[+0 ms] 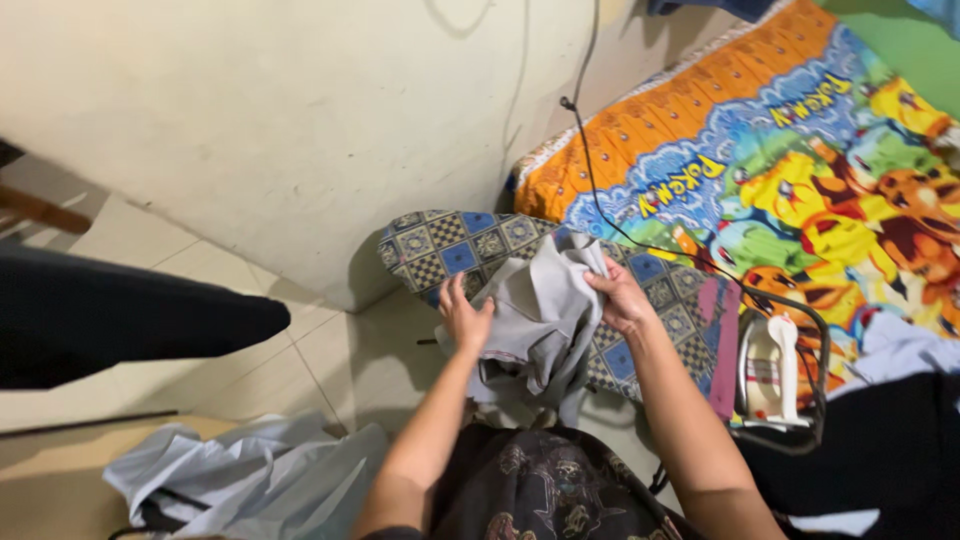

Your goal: The person irons a light gray shirt on an ironing board, smoothing the front and sleeves with a white iron. They flip the shirt over to iron the back and then fold it neatly on the board.

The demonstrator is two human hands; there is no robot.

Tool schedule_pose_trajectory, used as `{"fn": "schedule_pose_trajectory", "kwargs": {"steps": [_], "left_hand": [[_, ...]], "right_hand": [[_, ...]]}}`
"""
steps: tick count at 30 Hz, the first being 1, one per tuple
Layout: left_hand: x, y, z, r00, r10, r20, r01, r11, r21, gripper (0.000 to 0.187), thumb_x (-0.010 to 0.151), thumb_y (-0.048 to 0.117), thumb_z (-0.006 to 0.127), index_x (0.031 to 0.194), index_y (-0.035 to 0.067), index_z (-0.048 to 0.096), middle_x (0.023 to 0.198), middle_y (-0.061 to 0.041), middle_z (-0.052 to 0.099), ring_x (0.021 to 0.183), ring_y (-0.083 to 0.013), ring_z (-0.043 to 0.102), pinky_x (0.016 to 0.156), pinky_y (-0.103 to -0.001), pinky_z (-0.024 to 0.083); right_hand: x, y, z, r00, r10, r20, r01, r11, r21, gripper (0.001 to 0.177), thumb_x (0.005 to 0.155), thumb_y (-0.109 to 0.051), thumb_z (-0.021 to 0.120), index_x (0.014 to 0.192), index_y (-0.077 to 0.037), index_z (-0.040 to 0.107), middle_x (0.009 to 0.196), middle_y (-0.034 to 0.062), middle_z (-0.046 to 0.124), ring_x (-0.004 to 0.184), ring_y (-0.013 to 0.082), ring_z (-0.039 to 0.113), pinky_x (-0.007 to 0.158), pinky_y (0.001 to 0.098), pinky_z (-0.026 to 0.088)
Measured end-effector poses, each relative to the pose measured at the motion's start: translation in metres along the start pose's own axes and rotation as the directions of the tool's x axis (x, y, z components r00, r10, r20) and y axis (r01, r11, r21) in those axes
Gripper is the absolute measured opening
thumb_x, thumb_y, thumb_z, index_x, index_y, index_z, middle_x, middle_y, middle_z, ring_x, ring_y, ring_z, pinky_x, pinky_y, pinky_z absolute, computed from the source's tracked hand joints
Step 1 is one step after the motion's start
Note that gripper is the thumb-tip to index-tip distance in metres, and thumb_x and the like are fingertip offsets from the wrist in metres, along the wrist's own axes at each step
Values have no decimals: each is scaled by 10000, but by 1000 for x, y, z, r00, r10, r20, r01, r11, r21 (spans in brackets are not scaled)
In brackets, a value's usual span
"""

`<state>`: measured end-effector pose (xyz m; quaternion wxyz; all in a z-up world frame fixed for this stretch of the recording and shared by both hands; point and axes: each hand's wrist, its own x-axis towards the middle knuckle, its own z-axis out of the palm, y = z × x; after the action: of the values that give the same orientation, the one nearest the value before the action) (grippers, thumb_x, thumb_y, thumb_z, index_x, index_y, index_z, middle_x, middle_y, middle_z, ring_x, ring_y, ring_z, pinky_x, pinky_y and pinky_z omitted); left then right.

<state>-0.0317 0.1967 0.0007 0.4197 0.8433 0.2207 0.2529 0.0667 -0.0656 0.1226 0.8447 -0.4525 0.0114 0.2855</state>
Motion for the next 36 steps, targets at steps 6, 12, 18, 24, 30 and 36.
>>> {"fn": "schedule_pose_trajectory", "kwargs": {"steps": [6,12,18,24,30,36], "left_hand": [[20,-36,19,679,-76,731,12,996,92,300,921,402,714,1069,141,702,1103,-132,708,987,-288,633,853,-427,476],[52,1,9,755,65,652,270,876,-399,176,1048,219,639,945,76,642,806,4,580,750,-98,501,668,-280,439],[106,105,-33,636,197,746,319,813,-487,176,1024,179,649,913,42,648,813,48,584,759,-56,504,675,-235,438],[111,167,-12,582,220,783,340,808,-480,163,1001,176,666,923,34,688,805,29,639,705,-61,509,621,-243,426],[101,171,39,529,231,817,397,784,-478,182,1009,185,668,899,41,680,773,32,625,676,-59,507,596,-248,432],[94,179,46,411,280,868,488,736,-469,151,1010,194,643,927,69,662,810,26,650,708,-65,559,633,-249,472]], "right_hand": [[-33,-26,-18,984,-137,-111,143,988,53,346,996,-86,618,1337,-31,617,1174,96,731,1004,201,718,931,379,579],[-64,-43,-54,887,-304,-348,342,938,53,293,1036,-89,559,1323,-78,617,1182,83,714,1035,224,700,955,440,571],[-89,-29,-113,742,-347,-573,479,873,91,271,1055,-57,502,1297,-103,614,1225,80,704,1116,245,698,1015,458,568],[-94,-7,-113,524,-395,-755,533,843,-71,309,1011,-115,585,1320,-132,584,1242,57,659,1103,217,649,945,426,529],[-106,10,-3,429,-821,-378,290,521,-803,598,847,-104,817,1394,-118,576,1431,52,502,1282,194,547,983,388,573],[-114,16,69,681,-719,-138,352,487,-799,768,752,-174,819,1457,-125,516,1429,75,451,1318,232,491,1039,383,483]]}}
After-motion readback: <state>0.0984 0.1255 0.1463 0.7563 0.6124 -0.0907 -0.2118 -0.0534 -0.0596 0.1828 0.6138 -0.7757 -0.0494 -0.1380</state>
